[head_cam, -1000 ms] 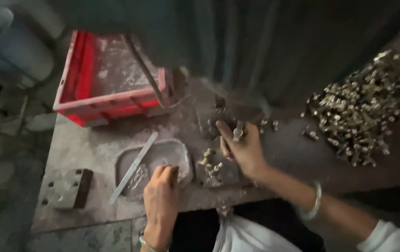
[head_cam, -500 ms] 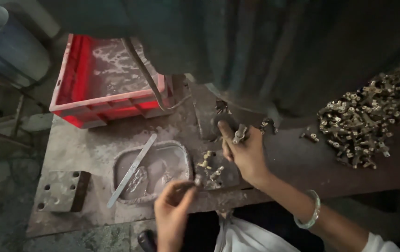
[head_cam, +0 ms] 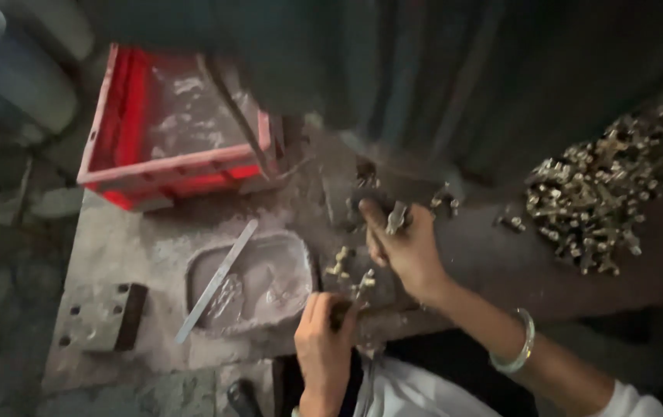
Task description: The person picks small metal castings from a pile on the workbench, dips them one at a time into a tray of slurry, and places them onto a fixture under an overhead machine, repeating the cycle and setting finished pieces aside.
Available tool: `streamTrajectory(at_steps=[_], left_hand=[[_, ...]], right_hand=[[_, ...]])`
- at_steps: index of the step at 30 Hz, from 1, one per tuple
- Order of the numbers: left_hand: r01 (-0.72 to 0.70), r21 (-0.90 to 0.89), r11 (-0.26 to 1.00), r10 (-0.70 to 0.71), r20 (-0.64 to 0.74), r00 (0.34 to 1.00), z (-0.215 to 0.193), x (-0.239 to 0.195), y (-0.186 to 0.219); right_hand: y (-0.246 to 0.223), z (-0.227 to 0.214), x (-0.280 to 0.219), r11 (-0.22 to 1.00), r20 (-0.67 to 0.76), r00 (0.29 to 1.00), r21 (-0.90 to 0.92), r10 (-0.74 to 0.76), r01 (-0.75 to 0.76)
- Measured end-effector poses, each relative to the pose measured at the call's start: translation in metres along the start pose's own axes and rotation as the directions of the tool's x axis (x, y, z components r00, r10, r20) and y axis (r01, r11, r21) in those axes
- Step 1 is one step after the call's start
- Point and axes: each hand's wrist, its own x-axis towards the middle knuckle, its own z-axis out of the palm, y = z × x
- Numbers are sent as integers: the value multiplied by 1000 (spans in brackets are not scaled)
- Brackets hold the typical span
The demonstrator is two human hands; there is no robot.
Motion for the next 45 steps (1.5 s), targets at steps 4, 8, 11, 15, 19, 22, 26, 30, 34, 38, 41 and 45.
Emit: streamTrajectory(at_steps=[4, 8, 11, 15, 19, 22, 26, 30, 34, 38, 41, 45], left_hand=[[86, 0, 996, -86, -19, 996, -14, 15, 22], [-103, 228, 968, 118, -53, 992, -17, 48, 41], [-150, 394, 907, 146, 39, 988, -1, 68, 39], [-121, 463, 878, 46, 172, 984, 1, 74, 37], [166, -73, 983, -159, 97, 983, 0, 48, 27], [413, -585, 698, -398, 163, 903, -2, 28, 16], [449, -723, 525, -494, 170, 852, 8, 7, 0], [315, -713, 627, -402, 50, 914, -9, 22, 33], [65, -657, 751, -187, -118, 975, -67, 46, 151], [-461, -169, 871, 413, -256, 874, -36, 64, 119], [-527, 32, 849, 527, -117, 842, -28, 70, 73], [-154, 219, 963, 126, 139, 982, -28, 63, 56]], right_hand=[[15, -4, 1, 995, 81, 996, -94, 48, -41], [17, 4, -1, 997, -63, 997, 56, -44, 48], [16, -4, 3, 998, -12, 998, -25, -55, 55], [2, 8, 4, 999, -119, 993, 37, -12, 17], [14, -4, 3, 999, 36, 999, -27, -31, 32], [17, 2, 3, 996, 113, 992, -56, -65, 71], [19, 0, 4, 997, -40, 999, 67, -22, 25], [2, -2, 1, 997, -32, 999, -75, -9, 7], [29, -24, 10, 989, 157, 987, -139, -31, 53], [105, -57, 17, 966, 227, 960, -162, -162, 201], [157, -78, 23, 957, 226, 941, -80, -254, 277], [201, -102, -14, 580, 152, 897, -716, -415, 390]])
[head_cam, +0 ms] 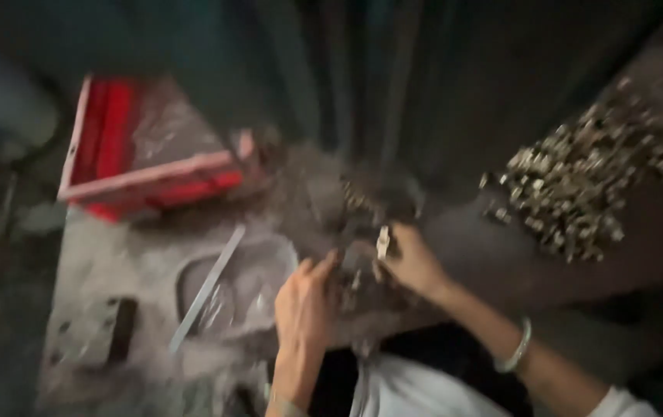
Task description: The person picks small metal castings from a pile on the workbench, dips them one at a time into a tray of slurry, and places them onto a fixture under an overhead machine, repeating the cycle and setting finished pieces aside.
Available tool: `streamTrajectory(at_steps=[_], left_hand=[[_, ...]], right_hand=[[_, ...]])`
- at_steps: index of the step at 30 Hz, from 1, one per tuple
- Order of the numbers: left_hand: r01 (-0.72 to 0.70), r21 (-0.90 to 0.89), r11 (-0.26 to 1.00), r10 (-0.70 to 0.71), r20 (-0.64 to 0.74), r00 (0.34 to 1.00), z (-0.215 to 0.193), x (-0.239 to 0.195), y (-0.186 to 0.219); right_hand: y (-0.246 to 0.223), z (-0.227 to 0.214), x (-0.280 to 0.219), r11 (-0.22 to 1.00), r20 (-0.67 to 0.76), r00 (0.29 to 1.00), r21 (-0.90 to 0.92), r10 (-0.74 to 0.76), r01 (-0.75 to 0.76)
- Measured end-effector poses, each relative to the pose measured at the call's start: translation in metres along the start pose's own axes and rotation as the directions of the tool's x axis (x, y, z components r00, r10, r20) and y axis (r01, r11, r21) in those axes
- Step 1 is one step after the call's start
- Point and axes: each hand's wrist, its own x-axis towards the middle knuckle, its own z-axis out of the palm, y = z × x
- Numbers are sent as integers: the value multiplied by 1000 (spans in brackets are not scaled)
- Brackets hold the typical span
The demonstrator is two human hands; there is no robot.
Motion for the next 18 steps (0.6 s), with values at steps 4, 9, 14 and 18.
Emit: streamTrajectory(at_steps=[4, 9, 14, 18], left_hand=[[178, -207, 962, -146, 162, 976, 14, 5, 5], [251, -396, 884, 32, 585, 810, -14, -34, -53], [234, -650, 723, -217, 108, 970, -77, 8, -66], [159, -487, 859, -271, -168, 948, -50, -3, -49]], right_hand=[[-44, -52, 17, 897, 355, 873, 165, 334, -410], [-117, -110, 3, 896, 317, 840, 100, -441, 433], [-133, -79, 30, 954, 558, 792, 0, -248, 299], [-107, -62, 21, 980, 520, 839, -17, -159, 197]])
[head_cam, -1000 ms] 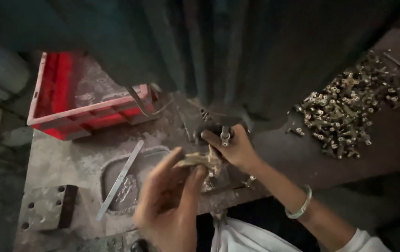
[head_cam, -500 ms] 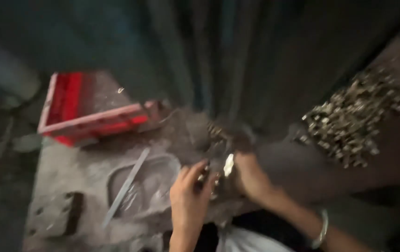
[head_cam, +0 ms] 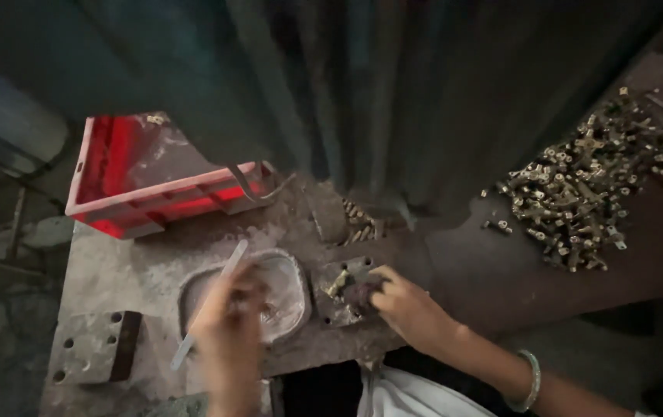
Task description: The person picks small metal castings from a pile on the workbench, dips them one at a time into a tray of slurry, and places them onto a fixture under an overhead machine, repeating the cycle and setting finished pieces aside.
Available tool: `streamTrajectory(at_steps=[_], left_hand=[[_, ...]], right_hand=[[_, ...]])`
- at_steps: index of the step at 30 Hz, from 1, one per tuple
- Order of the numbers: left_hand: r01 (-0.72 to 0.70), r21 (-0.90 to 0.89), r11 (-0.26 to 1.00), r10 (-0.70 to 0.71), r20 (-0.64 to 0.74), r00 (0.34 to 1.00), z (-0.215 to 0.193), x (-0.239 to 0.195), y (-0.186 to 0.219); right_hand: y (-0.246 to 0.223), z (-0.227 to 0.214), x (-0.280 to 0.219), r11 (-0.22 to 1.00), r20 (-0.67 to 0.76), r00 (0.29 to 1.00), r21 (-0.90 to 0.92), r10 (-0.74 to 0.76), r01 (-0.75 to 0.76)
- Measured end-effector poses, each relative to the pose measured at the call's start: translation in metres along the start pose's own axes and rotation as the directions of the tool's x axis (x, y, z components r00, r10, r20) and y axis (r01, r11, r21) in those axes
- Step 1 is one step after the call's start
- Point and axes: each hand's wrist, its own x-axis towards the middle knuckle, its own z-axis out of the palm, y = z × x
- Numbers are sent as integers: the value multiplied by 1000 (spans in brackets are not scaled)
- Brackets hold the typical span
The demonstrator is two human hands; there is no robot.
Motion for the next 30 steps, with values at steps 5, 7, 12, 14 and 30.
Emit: streamTrajectory(at_steps=[5, 7, 12, 14, 30], left_hand=[[-60, 182, 982, 29, 167, 986, 69, -43, 17], [-116, 137, 984, 99, 124, 987, 84, -46, 27], [-450, 350, 822, 430, 139, 892, 96, -35, 64], [-447, 399, 801, 465, 56, 883, 101, -27, 69], [-109, 160, 981, 129, -121, 984, 110, -48, 6]], right_hand=[[-23, -14, 3, 826, -125, 888, 444, 442, -348], [-23, -15, 2, 718, -63, 839, 554, 541, -421], [8, 22, 28, 557, -325, 876, 827, 356, 81], [8, 25, 40, 505, -340, 832, 859, 439, 85], [132, 37, 46, 615, 154, 983, 787, -104, -58]])
